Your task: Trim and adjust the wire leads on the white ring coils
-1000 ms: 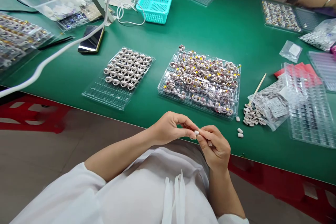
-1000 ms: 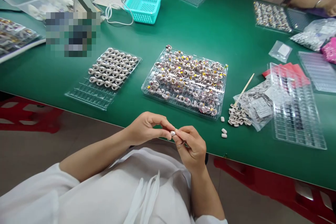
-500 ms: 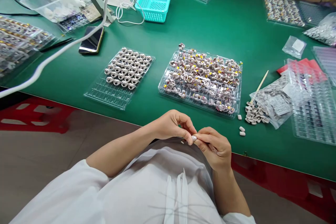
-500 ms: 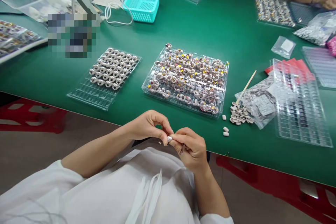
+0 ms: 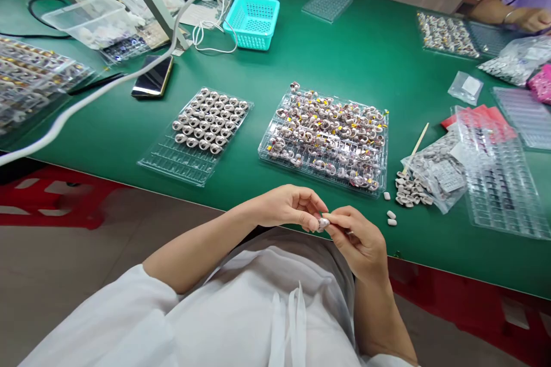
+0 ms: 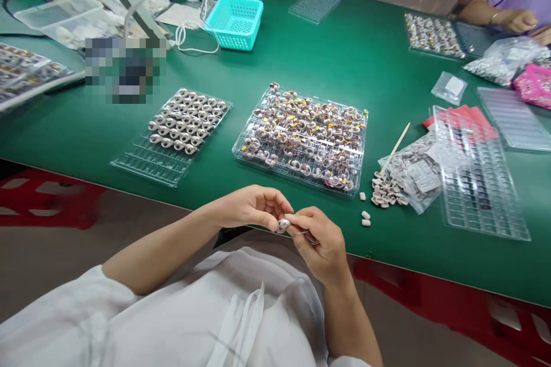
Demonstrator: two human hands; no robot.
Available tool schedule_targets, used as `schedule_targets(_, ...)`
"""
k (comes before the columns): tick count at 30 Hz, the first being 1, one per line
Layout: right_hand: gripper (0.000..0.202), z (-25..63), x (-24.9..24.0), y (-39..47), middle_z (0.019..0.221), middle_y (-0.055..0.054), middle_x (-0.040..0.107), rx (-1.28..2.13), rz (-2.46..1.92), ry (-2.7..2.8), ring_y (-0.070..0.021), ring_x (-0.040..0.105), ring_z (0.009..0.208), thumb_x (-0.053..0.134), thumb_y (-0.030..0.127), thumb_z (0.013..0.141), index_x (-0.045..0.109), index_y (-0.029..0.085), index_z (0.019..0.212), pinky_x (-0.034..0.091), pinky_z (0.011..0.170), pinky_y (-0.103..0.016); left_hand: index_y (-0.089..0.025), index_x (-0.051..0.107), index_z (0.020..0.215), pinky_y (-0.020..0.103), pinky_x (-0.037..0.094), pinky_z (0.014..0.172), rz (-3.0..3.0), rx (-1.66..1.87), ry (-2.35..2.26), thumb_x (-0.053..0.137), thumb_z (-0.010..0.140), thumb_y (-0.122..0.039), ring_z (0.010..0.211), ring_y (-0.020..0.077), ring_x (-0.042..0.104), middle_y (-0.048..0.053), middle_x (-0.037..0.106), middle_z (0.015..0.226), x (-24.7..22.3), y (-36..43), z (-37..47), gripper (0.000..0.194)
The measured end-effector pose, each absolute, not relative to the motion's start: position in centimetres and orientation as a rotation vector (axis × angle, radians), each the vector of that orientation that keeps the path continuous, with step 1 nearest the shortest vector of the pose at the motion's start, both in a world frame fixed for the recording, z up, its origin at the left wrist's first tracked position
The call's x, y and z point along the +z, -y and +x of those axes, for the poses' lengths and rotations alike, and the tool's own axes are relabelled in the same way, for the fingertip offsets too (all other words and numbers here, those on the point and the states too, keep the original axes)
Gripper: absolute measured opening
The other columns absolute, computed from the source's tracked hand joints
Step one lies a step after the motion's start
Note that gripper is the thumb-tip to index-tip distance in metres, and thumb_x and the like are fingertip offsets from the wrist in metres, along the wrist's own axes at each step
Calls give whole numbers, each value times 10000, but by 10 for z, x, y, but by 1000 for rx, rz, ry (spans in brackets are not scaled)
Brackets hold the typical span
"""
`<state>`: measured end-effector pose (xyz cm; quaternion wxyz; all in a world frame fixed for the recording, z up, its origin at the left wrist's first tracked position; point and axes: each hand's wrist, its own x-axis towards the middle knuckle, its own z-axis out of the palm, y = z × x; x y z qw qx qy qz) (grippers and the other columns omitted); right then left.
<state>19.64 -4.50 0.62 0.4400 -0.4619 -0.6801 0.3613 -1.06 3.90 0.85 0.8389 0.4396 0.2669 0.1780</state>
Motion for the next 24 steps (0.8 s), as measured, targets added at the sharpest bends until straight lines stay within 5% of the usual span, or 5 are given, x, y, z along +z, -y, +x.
schedule_targets(10,426,193,-1,42,935,-46,650,419,-1223,1790,-168,662,815,600,89,902,667,330,1247,569,678,-295,-127,741,917,258,554,748,1355,488,-751,739,826,-326,802,167,717,76,781,860,34,-23,-15,219)
schedule_targets(17,465,196,-2,38,977,-45,677,558,-1045,1783,-164,655,843,575,46,915,636,331,1277,558,705,-291,-123,693,844,275,555,760,1127,534,-801,764,808,-371,785,171,718,78,772,823,27,-17,-10,260)
schedule_targets(24,436,205,6,26,963,-54,662,692,-863,1979,-160,637,848,506,68,945,630,312,1285,544,712,-279,-121,685,1018,274,570,685,966,314,-636,804,765,-295,658,123,673,51,732,810,29,-31,-13,329)
